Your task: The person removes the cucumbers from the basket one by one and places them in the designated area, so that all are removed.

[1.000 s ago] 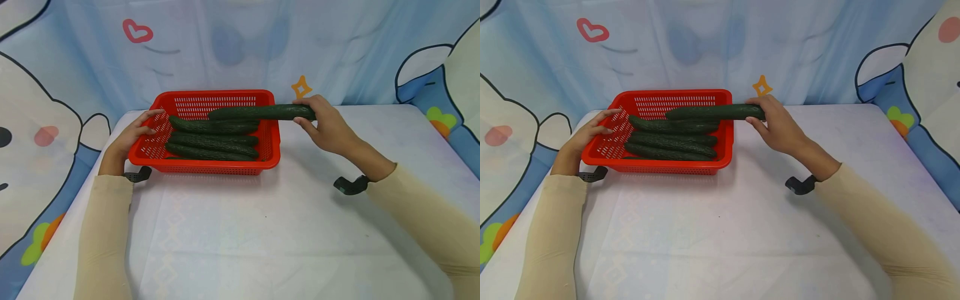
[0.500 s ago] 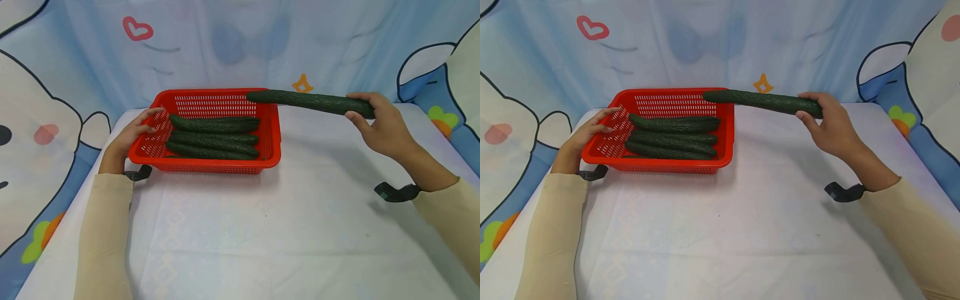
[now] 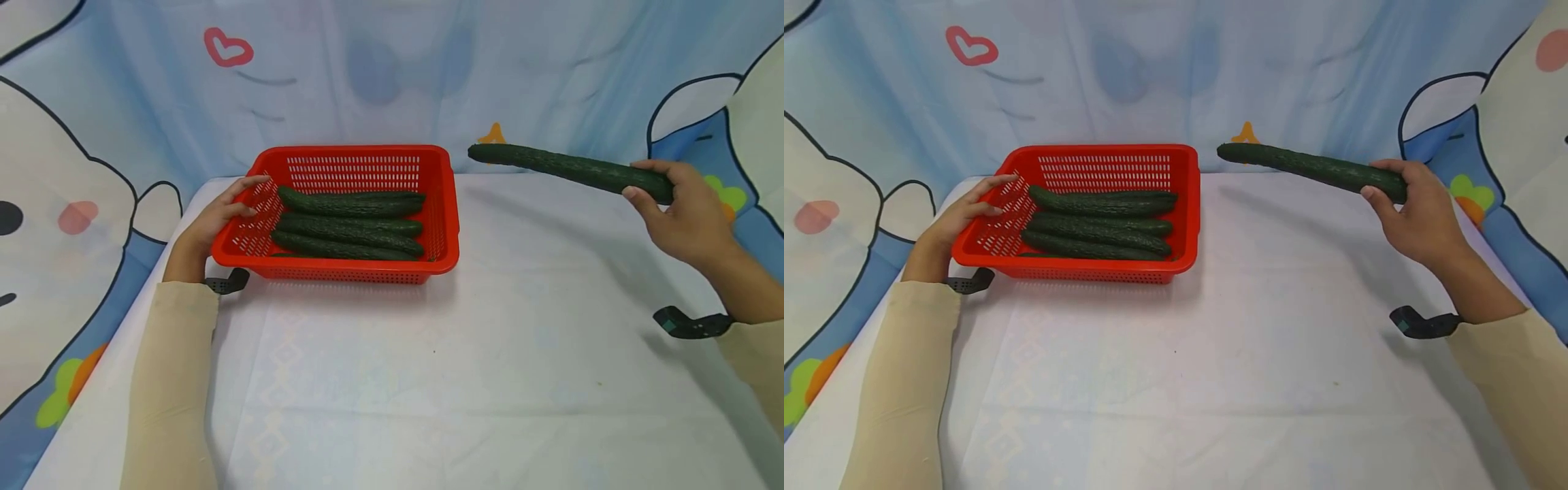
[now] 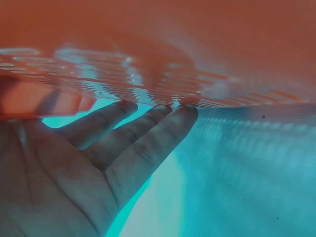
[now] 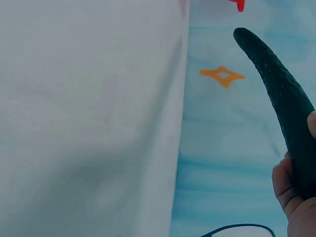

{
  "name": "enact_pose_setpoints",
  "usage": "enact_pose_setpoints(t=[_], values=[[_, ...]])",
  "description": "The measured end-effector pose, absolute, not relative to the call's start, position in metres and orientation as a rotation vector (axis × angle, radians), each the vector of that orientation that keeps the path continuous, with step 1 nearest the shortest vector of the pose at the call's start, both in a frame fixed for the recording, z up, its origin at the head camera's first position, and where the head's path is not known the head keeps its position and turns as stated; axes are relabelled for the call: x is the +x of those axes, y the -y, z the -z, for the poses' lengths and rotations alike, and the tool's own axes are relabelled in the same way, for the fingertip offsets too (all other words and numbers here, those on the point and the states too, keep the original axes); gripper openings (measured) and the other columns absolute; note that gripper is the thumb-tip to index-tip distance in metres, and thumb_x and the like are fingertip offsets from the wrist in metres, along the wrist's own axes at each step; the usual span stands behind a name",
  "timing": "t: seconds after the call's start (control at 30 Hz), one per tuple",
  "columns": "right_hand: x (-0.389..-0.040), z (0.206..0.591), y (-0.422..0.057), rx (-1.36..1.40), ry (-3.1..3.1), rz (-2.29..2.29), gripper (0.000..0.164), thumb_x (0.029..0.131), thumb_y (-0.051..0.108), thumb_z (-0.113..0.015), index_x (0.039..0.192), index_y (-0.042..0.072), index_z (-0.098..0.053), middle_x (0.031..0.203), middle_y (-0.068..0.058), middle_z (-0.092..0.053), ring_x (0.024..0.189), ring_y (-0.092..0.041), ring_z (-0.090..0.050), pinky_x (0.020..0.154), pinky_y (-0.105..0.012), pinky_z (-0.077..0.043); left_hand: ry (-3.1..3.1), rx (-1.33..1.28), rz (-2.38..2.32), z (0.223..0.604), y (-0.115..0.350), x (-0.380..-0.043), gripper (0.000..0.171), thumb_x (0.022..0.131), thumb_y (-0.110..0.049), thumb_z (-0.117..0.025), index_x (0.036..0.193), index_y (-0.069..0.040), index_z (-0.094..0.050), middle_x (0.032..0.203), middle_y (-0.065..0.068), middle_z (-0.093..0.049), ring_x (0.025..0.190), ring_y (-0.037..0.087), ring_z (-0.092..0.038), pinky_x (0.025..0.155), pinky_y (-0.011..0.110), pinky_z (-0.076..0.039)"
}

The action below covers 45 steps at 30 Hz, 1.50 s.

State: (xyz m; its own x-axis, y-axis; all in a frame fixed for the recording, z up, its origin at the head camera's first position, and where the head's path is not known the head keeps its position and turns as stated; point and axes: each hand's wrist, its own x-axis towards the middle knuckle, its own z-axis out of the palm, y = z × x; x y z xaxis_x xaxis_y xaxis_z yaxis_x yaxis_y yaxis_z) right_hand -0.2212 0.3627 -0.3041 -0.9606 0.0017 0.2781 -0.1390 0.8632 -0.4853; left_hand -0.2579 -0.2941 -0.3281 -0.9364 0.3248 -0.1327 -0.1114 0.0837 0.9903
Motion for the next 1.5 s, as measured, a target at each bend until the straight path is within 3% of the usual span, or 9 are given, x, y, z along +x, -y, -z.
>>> enact_pose_setpoints(t=[0.13, 0.23, 0.37, 0.5, 0.83, 1.1, 1.5], values=[[-0.227, 0.315, -0.367, 0.158, 2.801, -0.774, 0.058, 0.102, 0.031, -0.050, 0.149, 0.001, -0.035, 0.147, -0.037, -0.032, 0.118, -0.054, -0.035, 0.080, -0.070, -0.043, -2.064, 0.202, -1.902, 0.328, 0.294, -0.258, 0.059, 0.098, -0.002, -0.040, 0.150, -0.029, -0.035, 0.150, 0.011, -0.029, 0.118, 0.026, -0.054, 0.080, 0.031, -0.061], [-0.232, 0.322, -0.362, 0.205, 2.825, -0.804, 0.058, 0.102, 0.032, -0.049, 0.149, 0.000, -0.035, 0.148, -0.036, -0.031, 0.119, -0.054, -0.035, 0.088, -0.077, -0.039, -2.085, 0.202, -1.892, 0.329, 0.294, -0.257, 0.059, 0.098, -0.003, -0.040, 0.151, -0.029, -0.035, 0.151, 0.011, -0.030, 0.118, 0.026, -0.053, 0.080, 0.031, -0.061], [-0.241, 0.329, -0.350, 0.257, 2.858, -0.816, 0.059, 0.103, 0.034, -0.048, 0.148, -0.001, -0.035, 0.147, -0.035, -0.033, 0.119, -0.053, -0.037, 0.091, -0.076, -0.039, -2.101, 0.199, -1.891, 0.329, 0.294, -0.258, 0.058, 0.098, -0.002, -0.040, 0.150, -0.028, -0.035, 0.150, 0.011, -0.030, 0.117, 0.026, -0.054, 0.079, 0.030, -0.061], [-0.253, 0.334, -0.345, 0.313, 2.893, -0.807, 0.058, 0.103, 0.034, -0.048, 0.146, -0.002, -0.037, 0.142, -0.036, -0.038, 0.112, -0.050, -0.042, 0.090, -0.072, -0.042, -2.106, 0.189, -1.885, 0.328, 0.293, -0.258, 0.059, 0.099, -0.003, -0.040, 0.151, -0.029, -0.034, 0.151, 0.010, -0.030, 0.117, 0.026, -0.054, 0.079, 0.030, -0.061], [-0.302, 0.339, -0.362, 0.382, 2.989, -0.703, 0.052, 0.102, 0.032, -0.050, 0.144, 0.002, -0.045, 0.132, -0.038, -0.048, 0.092, -0.044, -0.053, 0.072, -0.054, -0.043, -2.118, 0.164, -1.877, 0.329, 0.294, -0.258, 0.059, 0.099, -0.005, -0.041, 0.151, -0.031, -0.034, 0.152, 0.011, -0.029, 0.117, 0.025, -0.054, 0.079, 0.030, -0.061], [-0.325, 0.345, -0.368, 0.294, 3.082, -0.710, 0.053, 0.103, 0.033, -0.046, 0.146, 0.003, -0.041, 0.146, -0.041, -0.032, 0.123, -0.057, -0.040, 0.096, -0.073, -0.035, -2.113, 0.212, -1.880, 0.330, 0.294, -0.262, 0.060, 0.098, -0.001, -0.039, 0.152, -0.027, -0.032, 0.149, 0.013, -0.032, 0.108, 0.021, -0.062, 0.077, 0.030, -0.061], [-0.341, 0.353, -0.366, 0.294, 3.154, -0.586, 0.048, 0.103, 0.028, -0.047, 0.144, 0.004, -0.043, 0.140, -0.041, -0.037, 0.124, -0.060, -0.038, 0.095, -0.072, -0.036, -2.117, 0.179, -1.878, 0.329, 0.293, -0.260, 0.061, 0.097, -0.001, -0.038, 0.151, -0.029, -0.034, 0.150, 0.013, -0.031, 0.112, 0.025, -0.060, 0.078, 0.032, -0.061]])
